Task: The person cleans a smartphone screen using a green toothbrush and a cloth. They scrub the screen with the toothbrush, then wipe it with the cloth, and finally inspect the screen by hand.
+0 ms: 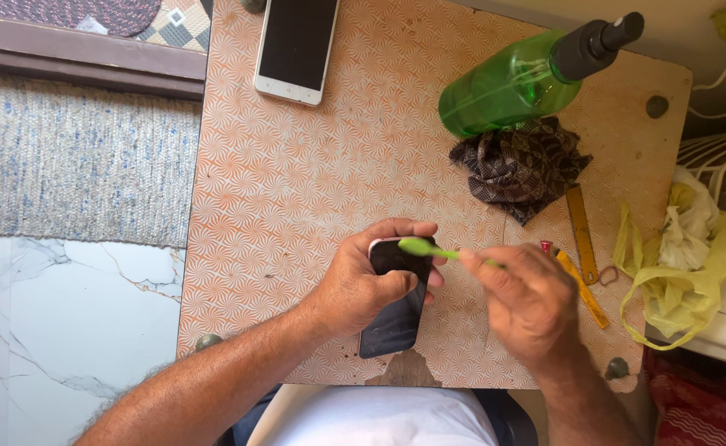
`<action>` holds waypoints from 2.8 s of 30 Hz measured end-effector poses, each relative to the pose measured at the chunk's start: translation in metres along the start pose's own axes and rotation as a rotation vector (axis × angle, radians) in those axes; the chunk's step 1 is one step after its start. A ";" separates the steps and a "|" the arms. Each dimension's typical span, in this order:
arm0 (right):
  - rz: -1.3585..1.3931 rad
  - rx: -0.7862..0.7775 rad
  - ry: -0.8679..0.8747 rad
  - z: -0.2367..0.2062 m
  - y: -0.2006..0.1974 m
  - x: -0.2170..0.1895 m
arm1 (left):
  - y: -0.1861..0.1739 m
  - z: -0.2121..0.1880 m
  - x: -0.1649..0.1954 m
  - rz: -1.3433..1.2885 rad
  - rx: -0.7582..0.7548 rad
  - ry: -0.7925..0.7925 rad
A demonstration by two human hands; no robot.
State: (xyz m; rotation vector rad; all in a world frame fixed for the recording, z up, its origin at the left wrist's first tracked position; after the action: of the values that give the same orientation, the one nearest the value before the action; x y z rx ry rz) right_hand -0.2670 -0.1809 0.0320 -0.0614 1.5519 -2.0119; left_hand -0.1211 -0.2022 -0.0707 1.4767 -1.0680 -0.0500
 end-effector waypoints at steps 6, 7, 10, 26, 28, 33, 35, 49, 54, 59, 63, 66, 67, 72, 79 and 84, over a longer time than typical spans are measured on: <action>-0.048 -0.008 -0.026 -0.003 -0.002 0.005 | 0.003 0.002 0.000 -0.070 0.001 0.004; -0.024 0.018 0.006 -0.003 -0.008 0.008 | 0.003 0.002 0.000 -0.067 0.004 0.004; 0.024 0.065 0.058 0.000 -0.024 0.013 | 0.000 0.003 -0.004 -0.094 0.055 -0.071; 0.003 -0.028 -0.021 0.012 -0.012 -0.001 | 0.004 0.004 -0.003 0.001 -0.011 0.013; 0.012 -0.028 -0.036 0.012 -0.011 -0.004 | 0.004 0.003 -0.002 0.068 0.003 0.015; 0.011 0.004 -0.013 0.010 -0.015 -0.003 | 0.009 0.000 0.001 0.050 0.004 0.022; 0.003 -0.014 -0.042 0.007 -0.016 -0.006 | 0.010 -0.001 0.001 0.058 0.008 0.014; 0.015 0.009 -0.017 0.001 -0.021 -0.008 | 0.014 -0.009 0.000 0.063 0.004 -0.013; 0.033 0.016 -0.010 0.003 -0.020 -0.009 | 0.015 -0.010 0.000 0.031 -0.031 0.028; 0.043 -0.011 -0.039 0.002 -0.014 -0.010 | 0.014 -0.010 -0.003 0.025 -0.029 0.019; 0.000 0.059 0.050 0.001 -0.027 -0.002 | 0.014 -0.009 -0.003 -0.013 -0.029 0.003; 0.110 0.075 0.092 0.001 -0.033 0.000 | 0.010 -0.008 -0.005 -0.064 0.007 -0.049; 0.083 0.059 0.075 0.000 -0.032 -0.002 | 0.009 -0.008 -0.005 -0.076 0.022 -0.068; -0.035 0.004 -0.025 -0.004 -0.018 -0.007 | 0.010 -0.006 -0.001 -0.007 0.000 -0.040; -0.044 0.001 -0.030 -0.006 -0.012 0.001 | 0.012 -0.008 -0.003 0.008 -0.005 -0.045; -0.016 0.018 -0.024 -0.004 -0.017 -0.005 | 0.014 -0.009 -0.002 -0.004 -0.046 -0.012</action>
State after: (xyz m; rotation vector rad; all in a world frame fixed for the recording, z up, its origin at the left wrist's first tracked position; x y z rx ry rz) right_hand -0.2716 -0.1730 0.0478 -0.0913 1.5225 -2.0302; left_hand -0.1248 -0.1912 -0.0585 1.4385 -1.0667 -0.0856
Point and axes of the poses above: each hand's wrist, its own z-axis towards the middle knuckle, its own y-axis out of the palm, x = y × z, the point moved 8 cm from there along z, towards the middle knuckle, and after that the axes turned 8 degrees about -z, right-handed, at the moved point
